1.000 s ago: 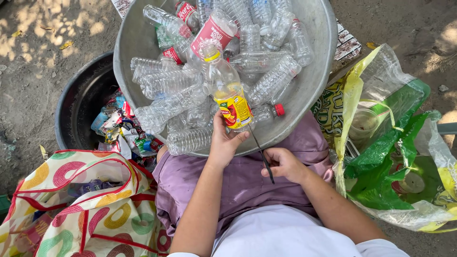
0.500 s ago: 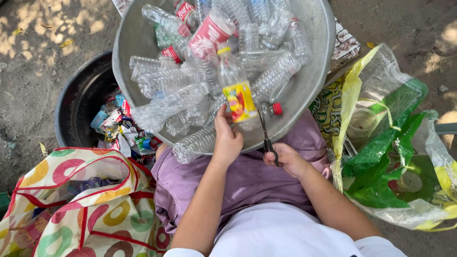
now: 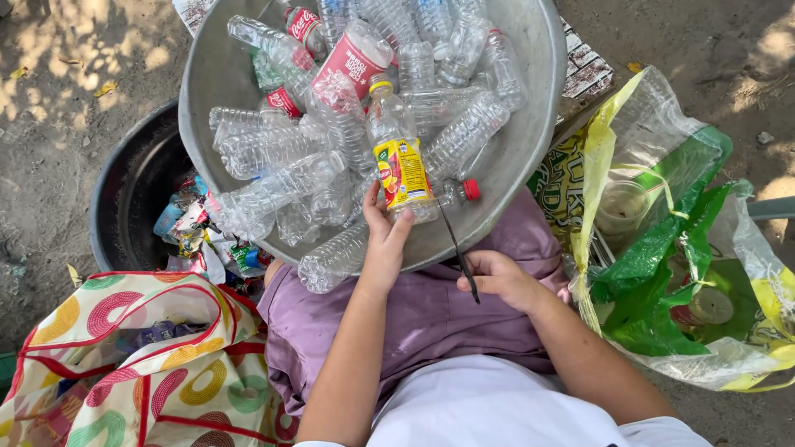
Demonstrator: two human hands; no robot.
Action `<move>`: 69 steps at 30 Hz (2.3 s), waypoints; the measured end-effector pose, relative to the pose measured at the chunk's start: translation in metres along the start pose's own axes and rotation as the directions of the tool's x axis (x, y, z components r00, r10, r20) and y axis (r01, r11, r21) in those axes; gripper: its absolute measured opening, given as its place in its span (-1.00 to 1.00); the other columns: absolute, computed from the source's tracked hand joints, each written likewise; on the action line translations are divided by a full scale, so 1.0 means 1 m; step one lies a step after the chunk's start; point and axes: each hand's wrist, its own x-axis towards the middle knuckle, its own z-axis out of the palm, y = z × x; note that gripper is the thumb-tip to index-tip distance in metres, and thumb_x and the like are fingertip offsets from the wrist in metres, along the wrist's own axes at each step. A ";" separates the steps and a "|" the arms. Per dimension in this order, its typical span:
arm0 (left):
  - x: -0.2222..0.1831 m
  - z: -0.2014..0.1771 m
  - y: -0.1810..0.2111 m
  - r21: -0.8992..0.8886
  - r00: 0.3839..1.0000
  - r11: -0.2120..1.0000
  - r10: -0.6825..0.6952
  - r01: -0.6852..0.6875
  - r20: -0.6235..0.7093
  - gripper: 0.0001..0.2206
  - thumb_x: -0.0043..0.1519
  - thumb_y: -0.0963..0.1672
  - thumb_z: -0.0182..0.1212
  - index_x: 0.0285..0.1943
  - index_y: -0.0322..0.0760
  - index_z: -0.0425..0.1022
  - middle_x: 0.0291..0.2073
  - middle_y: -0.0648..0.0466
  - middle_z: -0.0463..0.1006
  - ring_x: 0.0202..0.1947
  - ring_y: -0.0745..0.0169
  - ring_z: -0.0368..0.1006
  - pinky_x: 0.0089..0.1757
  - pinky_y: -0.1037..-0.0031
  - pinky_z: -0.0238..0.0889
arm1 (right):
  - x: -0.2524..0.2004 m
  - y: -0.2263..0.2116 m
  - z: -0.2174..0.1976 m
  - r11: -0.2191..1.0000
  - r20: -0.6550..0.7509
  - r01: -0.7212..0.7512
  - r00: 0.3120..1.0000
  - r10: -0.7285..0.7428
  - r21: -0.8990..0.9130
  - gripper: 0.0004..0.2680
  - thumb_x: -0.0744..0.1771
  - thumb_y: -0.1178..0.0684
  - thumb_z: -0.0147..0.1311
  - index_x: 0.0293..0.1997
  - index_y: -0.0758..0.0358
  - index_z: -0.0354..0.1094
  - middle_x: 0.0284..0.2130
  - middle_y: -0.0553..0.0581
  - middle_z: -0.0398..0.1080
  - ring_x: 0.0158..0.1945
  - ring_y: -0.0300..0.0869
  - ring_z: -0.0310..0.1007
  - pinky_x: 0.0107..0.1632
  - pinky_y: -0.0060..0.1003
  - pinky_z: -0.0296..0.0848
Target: Removing plastic labels from used bottles using scissors for recycling
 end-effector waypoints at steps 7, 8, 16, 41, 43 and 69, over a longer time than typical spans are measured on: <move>-0.004 0.006 0.004 -0.006 0.999 0.999 -0.037 0.037 -0.023 -0.11 0.35 -0.15 0.28 0.66 -0.22 -0.45 0.19 -0.19 0.28 0.13 0.08 0.36 0.10 0.29 0.36 | -0.011 -0.004 -0.004 0.999 0.106 -0.039 0.994 0.038 0.007 -0.82 0.23 0.05 0.44 -0.37 0.29 0.49 -0.60 0.00 0.39 -0.51 -0.31 0.28 -0.41 -0.45 0.25; -0.005 0.007 0.007 -0.042 0.999 0.999 -0.033 0.032 -0.026 -0.11 0.35 -0.17 0.28 0.66 -0.20 -0.44 0.18 -0.17 0.28 0.12 0.12 0.36 0.10 0.31 0.36 | -0.011 -0.006 -0.003 0.999 0.119 -0.038 0.992 0.036 0.018 -0.82 0.23 0.05 0.43 -0.36 0.29 0.49 -0.59 -0.01 0.38 -0.50 -0.32 0.29 -0.40 -0.45 0.25; -0.006 0.005 0.010 -0.132 0.999 0.991 -0.031 0.029 -0.020 -0.11 0.33 -0.20 0.31 0.65 -0.14 -0.41 0.19 -0.13 0.25 0.13 0.18 0.32 0.13 0.35 0.32 | -0.004 0.004 -0.005 0.996 0.152 -0.063 0.987 0.054 0.056 -0.83 0.22 0.06 0.43 -0.33 0.29 0.50 -0.58 -0.05 0.38 -0.48 -0.35 0.29 -0.39 -0.47 0.24; -0.008 0.014 0.022 0.051 0.996 0.995 -0.081 0.080 0.031 -0.16 0.16 -0.24 0.45 0.57 -0.03 -0.03 0.23 -0.14 0.32 0.23 -0.09 0.32 0.15 0.19 0.32 | 0.010 0.031 -0.013 0.978 -0.023 -0.033 0.999 0.038 0.207 -0.79 0.26 -0.02 0.39 -0.34 0.29 0.46 -0.59 0.01 0.42 -0.51 -0.36 0.36 -0.39 -0.52 0.27; -0.009 0.010 0.020 0.052 0.998 0.997 -0.064 0.064 0.005 -0.14 0.16 -0.26 0.44 0.59 -0.05 -0.05 0.24 -0.12 0.31 0.23 -0.05 0.30 0.17 0.21 0.30 | 0.007 0.033 -0.012 0.974 -0.022 -0.020 0.999 0.025 0.226 -0.79 0.25 -0.01 0.40 -0.33 0.31 0.46 -0.58 0.03 0.41 -0.50 -0.34 0.36 -0.37 -0.51 0.28; -0.005 -0.007 0.007 0.032 1.000 0.999 -0.012 0.012 0.010 -0.21 0.20 -0.31 0.08 0.61 -0.02 -0.18 0.33 -0.16 0.15 0.19 -0.07 0.36 0.09 0.18 0.41 | 0.013 -0.092 0.015 0.956 -0.271 0.028 0.956 -0.111 -0.291 -0.80 0.27 0.05 0.42 -0.09 0.21 0.54 -0.41 0.01 0.58 -0.32 -0.35 0.50 -0.26 -0.52 0.49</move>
